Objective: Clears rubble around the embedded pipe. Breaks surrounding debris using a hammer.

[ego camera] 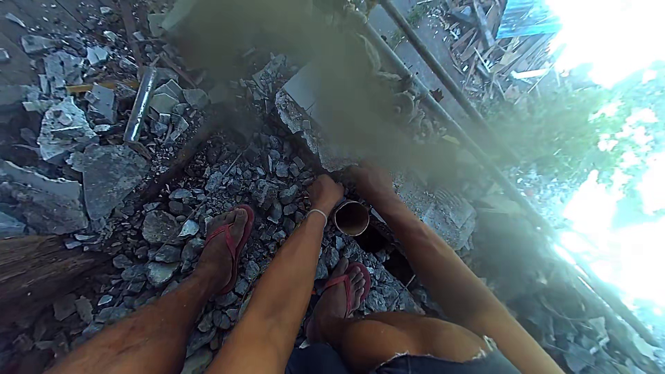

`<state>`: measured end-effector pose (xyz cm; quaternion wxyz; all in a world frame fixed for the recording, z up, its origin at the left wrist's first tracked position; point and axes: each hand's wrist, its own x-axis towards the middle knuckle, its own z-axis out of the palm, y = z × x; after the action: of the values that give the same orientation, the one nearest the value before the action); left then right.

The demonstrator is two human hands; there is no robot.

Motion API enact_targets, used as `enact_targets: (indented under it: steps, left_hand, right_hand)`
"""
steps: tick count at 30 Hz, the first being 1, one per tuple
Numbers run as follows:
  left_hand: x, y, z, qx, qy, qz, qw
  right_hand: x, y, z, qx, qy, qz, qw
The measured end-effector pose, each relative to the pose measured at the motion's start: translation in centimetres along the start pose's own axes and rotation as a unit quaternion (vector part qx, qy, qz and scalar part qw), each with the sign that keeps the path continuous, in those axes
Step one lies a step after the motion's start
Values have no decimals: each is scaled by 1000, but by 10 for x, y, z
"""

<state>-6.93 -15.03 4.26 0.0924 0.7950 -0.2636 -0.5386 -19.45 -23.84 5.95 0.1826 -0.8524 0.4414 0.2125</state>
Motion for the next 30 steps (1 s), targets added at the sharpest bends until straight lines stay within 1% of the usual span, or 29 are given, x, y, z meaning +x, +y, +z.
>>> enact_targets:
  steps: [5,8,10,11,14,19,24,27,29,30]
  left_hand:
    - [2,-10,7,-15,-5,-28,999]
    - [12,-10,7,-11,4,-18,1000]
    - [16,-11,6,-8,7,-21,1000]
    - [18,-12,6,1,10,-24,1000]
    - [21,-13,8,35,12,-21,999]
    - [21,-12,5,35,13,-22,999]
    - [25,-13,2,-4,-14,-23,1000]
    - [22,-15,-3,-16,-9,-12,1000]
    - [4,-12,-12,-7,13,19,1000]
    - [-6,-11,-14,-22,19,36,999]
  right_hand:
    - [-4,2,1,2,4,34,999]
    - [2,0,2,2,-10,10,1000]
    - [6,4,9,15,9,-16,1000]
    - [9,6,9,21,5,-22,1000]
    - [11,10,9,31,4,-27,999]
    - [13,9,10,38,20,-31,999]
    - [-1,2,21,38,56,0,998]
    - [-9,-8,15,20,28,53,998]
    - [-14,-16,12,30,11,99,995]
    - [-16,-19,15,37,7,113,993]
